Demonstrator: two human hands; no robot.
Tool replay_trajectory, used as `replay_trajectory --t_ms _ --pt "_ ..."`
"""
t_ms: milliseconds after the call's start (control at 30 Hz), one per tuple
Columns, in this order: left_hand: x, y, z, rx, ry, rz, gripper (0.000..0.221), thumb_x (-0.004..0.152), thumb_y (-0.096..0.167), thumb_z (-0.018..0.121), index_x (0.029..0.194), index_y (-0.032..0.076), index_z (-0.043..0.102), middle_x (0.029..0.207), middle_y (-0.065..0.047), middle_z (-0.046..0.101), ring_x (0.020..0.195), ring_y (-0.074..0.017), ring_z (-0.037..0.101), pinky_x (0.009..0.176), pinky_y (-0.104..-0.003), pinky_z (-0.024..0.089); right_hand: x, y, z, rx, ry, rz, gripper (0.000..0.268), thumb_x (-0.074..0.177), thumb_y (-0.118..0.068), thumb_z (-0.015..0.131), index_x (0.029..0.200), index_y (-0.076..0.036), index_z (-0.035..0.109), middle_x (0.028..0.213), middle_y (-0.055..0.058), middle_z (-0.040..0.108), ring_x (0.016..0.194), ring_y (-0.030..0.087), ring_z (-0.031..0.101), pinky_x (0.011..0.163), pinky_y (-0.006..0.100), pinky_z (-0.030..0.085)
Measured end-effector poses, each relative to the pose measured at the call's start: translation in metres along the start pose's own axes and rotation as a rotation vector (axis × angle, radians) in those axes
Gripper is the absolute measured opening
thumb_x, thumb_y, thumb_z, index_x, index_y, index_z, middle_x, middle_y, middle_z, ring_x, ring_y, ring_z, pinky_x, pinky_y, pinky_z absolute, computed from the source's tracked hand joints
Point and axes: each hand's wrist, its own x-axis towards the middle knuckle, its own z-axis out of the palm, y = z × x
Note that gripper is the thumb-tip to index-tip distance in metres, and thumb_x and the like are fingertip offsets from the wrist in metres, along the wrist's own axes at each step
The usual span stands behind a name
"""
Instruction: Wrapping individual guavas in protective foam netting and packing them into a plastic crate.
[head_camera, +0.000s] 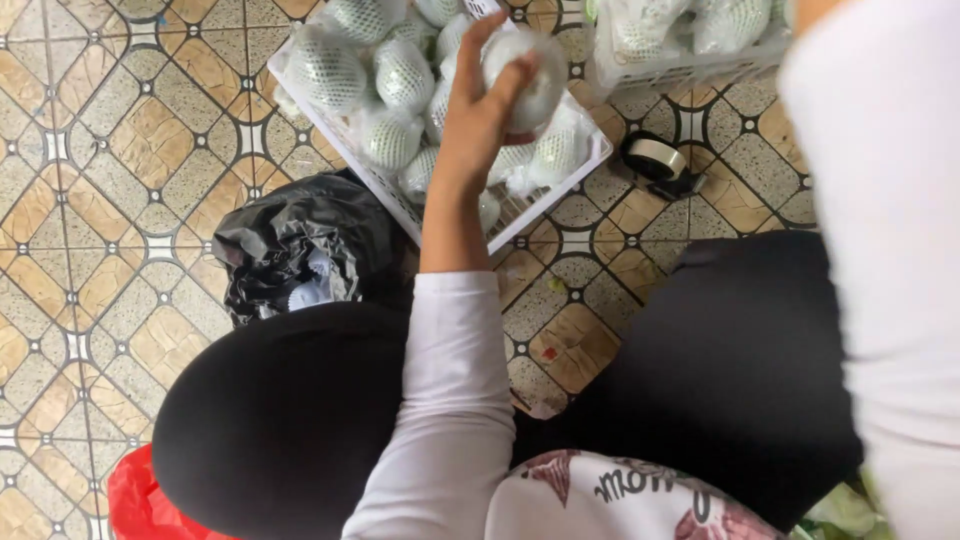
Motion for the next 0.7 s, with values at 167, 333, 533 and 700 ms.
replay_trajectory --t_ms 167,333,533,700 --pt "0.005 -0.074 -0.021 0.458 0.069 -0.359 0.071 0.091 0.034 0.061 0.152 0.011 0.032 0.146 -0.013 0.055 0.083 -0.0294 0.076 0.049 -0.029 0.066 0.053 -0.011 0.088 -0.182 0.033 -0.023 0.063 0.08 -0.037 0.085 0.129 -0.011 0.055 0.116 0.016 0.055 0.107 0.037 0.047 0.08 0.057 0.045" --pt "0.008 -0.178 -0.023 0.83 0.072 -0.49 0.085 0.068 0.065 0.077 0.134 0.015 0.057 0.119 -0.025 0.068 0.111 -0.0409 0.069 0.092 -0.05 0.057 0.109 0.0 0.194 -0.367 0.028 -0.078 0.082 0.071 -0.034 0.09 0.14 -0.013 0.051 0.13 0.021 0.053 0.124 0.044 0.044 0.087 0.068 0.049" --pt "0.022 -0.161 -0.019 0.905 0.057 -0.519 0.08 0.073 0.071 0.071 0.121 0.007 0.063 0.112 -0.022 0.071 0.111 -0.0404 0.069 0.091 -0.054 0.055 0.095 0.005 0.248 -0.589 0.025 -0.041 0.105 0.058 -0.063 0.089 0.139 -0.005 0.053 0.143 0.023 0.044 0.136 0.039 0.031 0.101 0.063 0.035" --pt "0.033 -0.167 0.0 0.925 0.329 -0.36 0.075 0.082 0.047 0.076 0.144 0.019 0.045 0.134 -0.016 0.054 0.119 -0.0424 0.061 0.088 -0.059 0.058 0.078 -0.017 0.253 -0.546 0.094 0.044 0.087 0.068 -0.037 0.092 0.137 -0.002 0.054 0.154 0.027 0.031 0.141 0.042 0.027 0.101 0.065 0.037"
